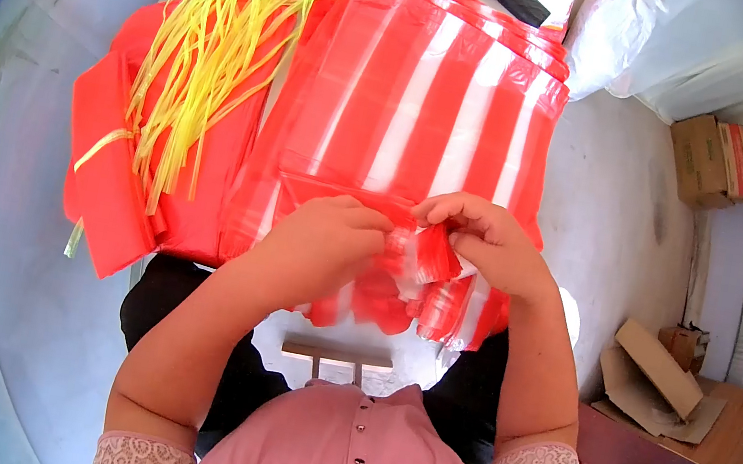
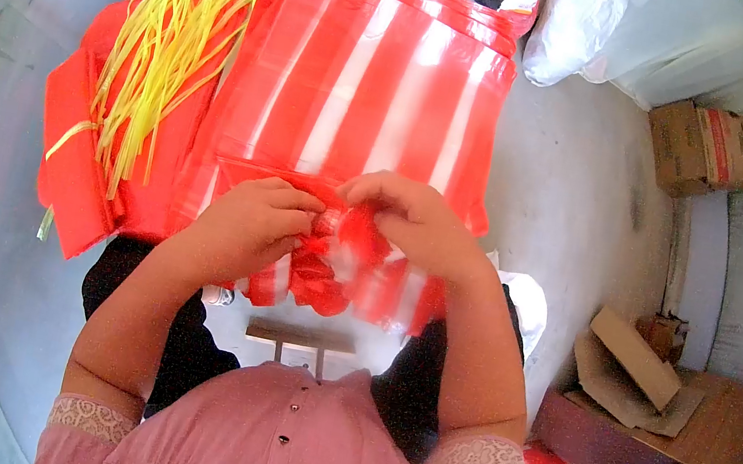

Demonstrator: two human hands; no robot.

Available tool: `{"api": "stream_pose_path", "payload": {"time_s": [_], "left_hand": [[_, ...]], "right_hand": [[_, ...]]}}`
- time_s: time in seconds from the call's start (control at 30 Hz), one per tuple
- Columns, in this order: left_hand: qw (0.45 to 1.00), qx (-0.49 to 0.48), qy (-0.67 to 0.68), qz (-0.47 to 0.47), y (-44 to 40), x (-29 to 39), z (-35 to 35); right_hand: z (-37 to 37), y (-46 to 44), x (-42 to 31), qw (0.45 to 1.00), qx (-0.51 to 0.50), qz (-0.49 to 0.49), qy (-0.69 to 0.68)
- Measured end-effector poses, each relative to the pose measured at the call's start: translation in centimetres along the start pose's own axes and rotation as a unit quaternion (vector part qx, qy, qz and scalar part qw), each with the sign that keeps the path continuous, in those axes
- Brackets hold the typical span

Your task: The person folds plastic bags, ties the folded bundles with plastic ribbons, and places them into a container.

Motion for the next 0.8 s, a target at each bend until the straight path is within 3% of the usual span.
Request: {"api": "stream_pose_path", "payload": {"time_s": [0.3, 0.4, 0.47, 0.57, 0.8], "left_hand": [[0.999, -0.020, -0.030, -0.004, 0.1, 0.3, 0.0], [0.998, 0.028, -0.043, 0.025, 0.2, 0.3, 0.3], [0.998, 0.041, -0.042, 0.032, 0.2, 0.4, 0.3], [0.999, -0.018, -0.042, -0.009, 0.2, 0.3, 0.2], [0.999, 0.011, -0.035, -0.029, 0.1, 1.1, 0.2]], "right_hand": [[0.2, -2.1, 1.3, 0.997, 0.053, 0.037, -0.042], [0.9, -2.2, 0.8, 0.997, 0.076, -0.012, -0.006], [1.8, -2.1, -0.4, 0.994, 0.100, 0.009, 0.045], [2.5, -2.0, -1.9, 0.983, 0.120, 0.028, 0.132], [2.7, -2.4, -1.5, 0.968, 0.108, -0.009, 0.224]]}}
Point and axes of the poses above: each hand's wrist, its own y-axis away from the middle knuckle, its own z-axis out of the palm, x = y × z, the point moved 2 cm from there along -y, towards the middle knuckle, and after that the axes turned 8 degrees about y, right-handed, at the moved point
